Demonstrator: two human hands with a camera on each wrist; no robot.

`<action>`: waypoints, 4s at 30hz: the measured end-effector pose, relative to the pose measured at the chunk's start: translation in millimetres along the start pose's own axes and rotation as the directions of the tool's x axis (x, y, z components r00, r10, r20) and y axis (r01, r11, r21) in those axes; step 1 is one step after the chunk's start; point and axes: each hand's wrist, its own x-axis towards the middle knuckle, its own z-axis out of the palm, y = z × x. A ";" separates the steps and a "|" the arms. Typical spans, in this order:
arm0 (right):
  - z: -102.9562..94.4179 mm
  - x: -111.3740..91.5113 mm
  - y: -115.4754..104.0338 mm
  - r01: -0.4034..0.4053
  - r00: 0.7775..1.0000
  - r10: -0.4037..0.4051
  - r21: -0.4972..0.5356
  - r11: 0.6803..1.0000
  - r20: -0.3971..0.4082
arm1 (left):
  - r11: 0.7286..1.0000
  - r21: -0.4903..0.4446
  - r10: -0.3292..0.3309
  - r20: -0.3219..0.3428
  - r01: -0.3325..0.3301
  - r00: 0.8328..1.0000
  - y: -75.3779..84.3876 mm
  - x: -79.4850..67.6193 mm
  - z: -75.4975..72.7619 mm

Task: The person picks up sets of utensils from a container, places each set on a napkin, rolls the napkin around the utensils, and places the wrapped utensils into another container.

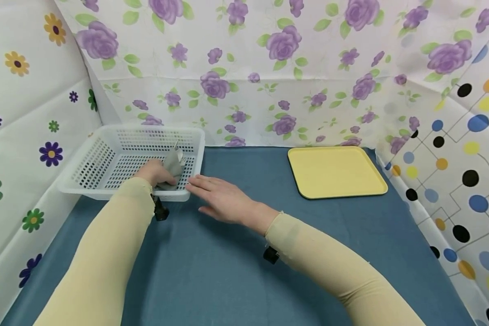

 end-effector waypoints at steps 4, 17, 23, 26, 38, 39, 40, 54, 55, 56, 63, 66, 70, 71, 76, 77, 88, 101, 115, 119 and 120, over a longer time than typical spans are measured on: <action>-0.3 0.5 0.1 0.008 1.000 -0.008 0.004 1.000 -0.003 | 0.999 -0.027 -0.021 0.001 0.021 1.000 2.7 0.9 3.5; -1.1 0.4 0.5 0.011 1.000 -0.011 -0.001 1.000 -0.016 | 0.998 -0.021 -0.065 0.010 0.065 0.998 8.8 3.1 6.8; 0.8 0.4 0.8 0.012 1.000 -0.012 0.001 1.000 -0.017 | 0.999 -0.009 -0.053 0.013 0.053 0.998 6.4 7.0 9.1; 1.5 0.0 1.3 0.015 1.000 -0.016 -0.001 1.000 -0.021 | 0.999 -0.003 -0.032 0.025 0.032 0.999 5.4 9.5 10.4; 3.0 -0.2 2.0 0.030 0.999 -0.030 0.004 1.000 -0.038 | 1.000 0.005 -0.027 0.004 0.027 1.000 8.9 9.0 15.8; 3.0 -0.2 2.2 0.029 0.999 -0.029 0.004 1.000 -0.038 | 1.000 0.010 -0.023 0.000 0.023 1.000 8.6 9.1 15.9; 2.9 -0.2 2.2 0.030 0.999 -0.030 0.004 1.000 -0.039 | 1.000 0.016 -0.017 -0.003 0.017 1.000 8.3 9.4 15.7; 3.2 0.0 1.8 0.024 0.998 -0.023 0.011 1.000 -0.052 | 0.949 0.312 -0.006 -0.094 0.035 0.996 14.3 -0.2 15.8; 3.5 0.1 1.7 0.023 0.998 -0.023 0.013 1.000 -0.053 | 0.948 0.314 -0.008 -0.101 0.039 0.995 14.4 -0.8 16.2; 4.1 0.2 1.7 0.022 0.998 -0.021 0.013 1.000 -0.052 | 0.950 0.310 -0.010 -0.108 0.043 0.994 14.2 -0.9 16.5; 4.0 0.1 1.9 0.018 0.998 -0.017 0.017 1.000 -0.057 | 0.951 0.308 -0.019 -0.075 0.041 0.997 14.7 -3.8 14.2; 4.0 0.2 1.8 0.020 0.998 -0.019 0.014 1.000 -0.061 | 0.951 0.308 -0.022 -0.052 0.037 0.998 15.4 -6.0 12.2; 4.4 0.2 1.4 0.023 0.998 -0.022 0.018 1.000 -0.065 | 0.953 0.302 -0.024 -0.040 0.035 0.999 14.8 -7.3 10.4; 4.5 0.2 1.3 0.023 0.998 -0.022 0.018 1.000 -0.065 | 0.953 0.302 -0.022 -0.040 0.033 0.999 14.5 -7.1 10.2; 4.4 -0.1 0.9 0.024 0.997 -0.023 0.009 1.000 -0.072 | 0.951 0.308 -0.006 -0.031 0.015 1.000 12.0 -4.0 9.4; 4.4 -0.2 0.8 0.023 0.997 -0.023 0.009 1.000 -0.072 | 0.951 0.309 -0.003 -0.027 0.011 1.000 11.5 -3.4 9.0; 3.9 0.1 1.9 0.016 0.998 -0.016 0.000 1.000 -0.059 | 0.950 0.310 0.024 0.050 -0.039 0.998 13.6 -9.8 -0.8; 5.1 3.2 0.1 0.022 0.998 -0.022 0.003 1.000 -0.053 | 0.933 0.351 0.048 0.090 -0.077 0.995 8.2 -4.6 1.0; 3.3 0.0 0.1 0.021 0.997 -0.020 0.007 1.000 -0.074 | 0.908 0.378 0.140 0.129 -0.179 0.982 14.4 4.6 7.5; 3.0 -0.4 -0.2 0.018 0.997 -0.017 0.015 1.000 -0.070 | 0.912 0.347 0.183 0.136 -0.220 0.974 16.1 6.2 9.9; 3.1 -0.3 -0.1 0.019 0.997 -0.017 0.019 1.000 -0.070 | 0.913 0.342 0.184 0.136 -0.221 0.973 16.2 6.6 10.1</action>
